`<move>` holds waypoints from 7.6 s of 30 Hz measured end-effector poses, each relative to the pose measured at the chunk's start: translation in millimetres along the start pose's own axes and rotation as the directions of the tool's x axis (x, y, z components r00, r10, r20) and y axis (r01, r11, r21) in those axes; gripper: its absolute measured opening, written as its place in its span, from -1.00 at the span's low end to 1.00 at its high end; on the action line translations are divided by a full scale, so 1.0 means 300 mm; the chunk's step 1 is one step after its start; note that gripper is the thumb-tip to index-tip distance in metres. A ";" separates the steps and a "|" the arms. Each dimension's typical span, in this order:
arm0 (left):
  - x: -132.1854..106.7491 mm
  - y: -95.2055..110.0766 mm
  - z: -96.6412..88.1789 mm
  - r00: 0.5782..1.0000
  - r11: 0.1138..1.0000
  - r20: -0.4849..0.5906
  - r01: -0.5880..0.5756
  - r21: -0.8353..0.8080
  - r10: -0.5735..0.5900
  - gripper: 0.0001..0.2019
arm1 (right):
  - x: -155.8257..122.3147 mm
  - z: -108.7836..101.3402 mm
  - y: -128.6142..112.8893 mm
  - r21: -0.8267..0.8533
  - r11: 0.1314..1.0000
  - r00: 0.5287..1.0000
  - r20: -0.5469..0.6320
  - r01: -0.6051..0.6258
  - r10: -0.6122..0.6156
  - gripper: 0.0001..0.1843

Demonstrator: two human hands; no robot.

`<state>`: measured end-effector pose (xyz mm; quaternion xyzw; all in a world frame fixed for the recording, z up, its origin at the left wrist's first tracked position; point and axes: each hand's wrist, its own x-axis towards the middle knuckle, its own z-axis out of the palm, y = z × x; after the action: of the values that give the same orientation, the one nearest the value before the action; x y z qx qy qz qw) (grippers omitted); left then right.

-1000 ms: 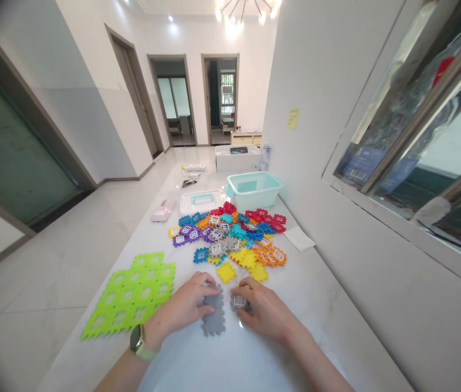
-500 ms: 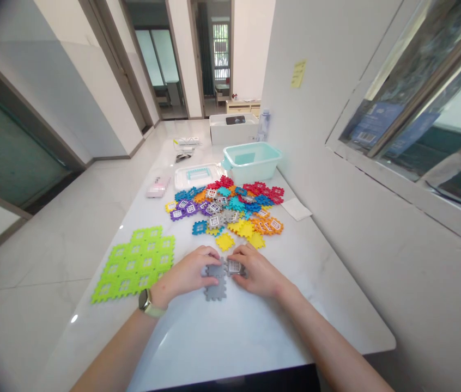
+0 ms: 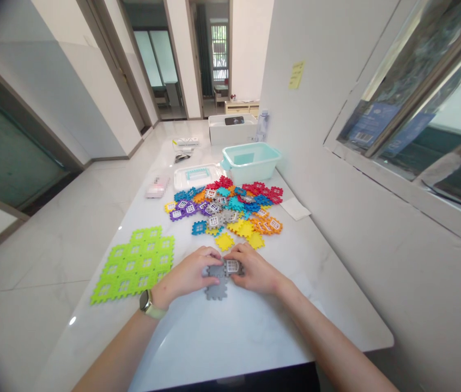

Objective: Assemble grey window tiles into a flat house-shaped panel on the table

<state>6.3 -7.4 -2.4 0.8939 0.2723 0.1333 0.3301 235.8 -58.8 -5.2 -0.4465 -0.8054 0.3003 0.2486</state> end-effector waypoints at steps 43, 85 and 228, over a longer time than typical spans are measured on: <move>-0.021 -0.001 -0.002 0.997 0.997 -0.064 0.029 -0.067 -0.033 -0.67 | 0.393 -0.022 0.105 -0.421 0.907 0.996 -0.084 -0.015 -0.023 -0.49; -0.036 0.013 -0.019 0.975 0.971 0.025 0.219 0.098 -0.223 -0.06 | 0.101 -0.026 -0.014 0.563 0.818 0.924 -0.238 -0.120 0.299 -0.62; -0.059 -0.020 -0.012 0.971 0.953 0.017 0.230 0.195 -0.238 -0.17 | 0.017 0.051 -0.038 0.029 0.995 0.995 0.031 -0.091 0.090 -0.57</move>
<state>-12.0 -11.8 -4.7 0.8856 0.3810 0.0484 0.2613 216.6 -63.1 -7.1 -0.4744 -0.7833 0.3298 0.2294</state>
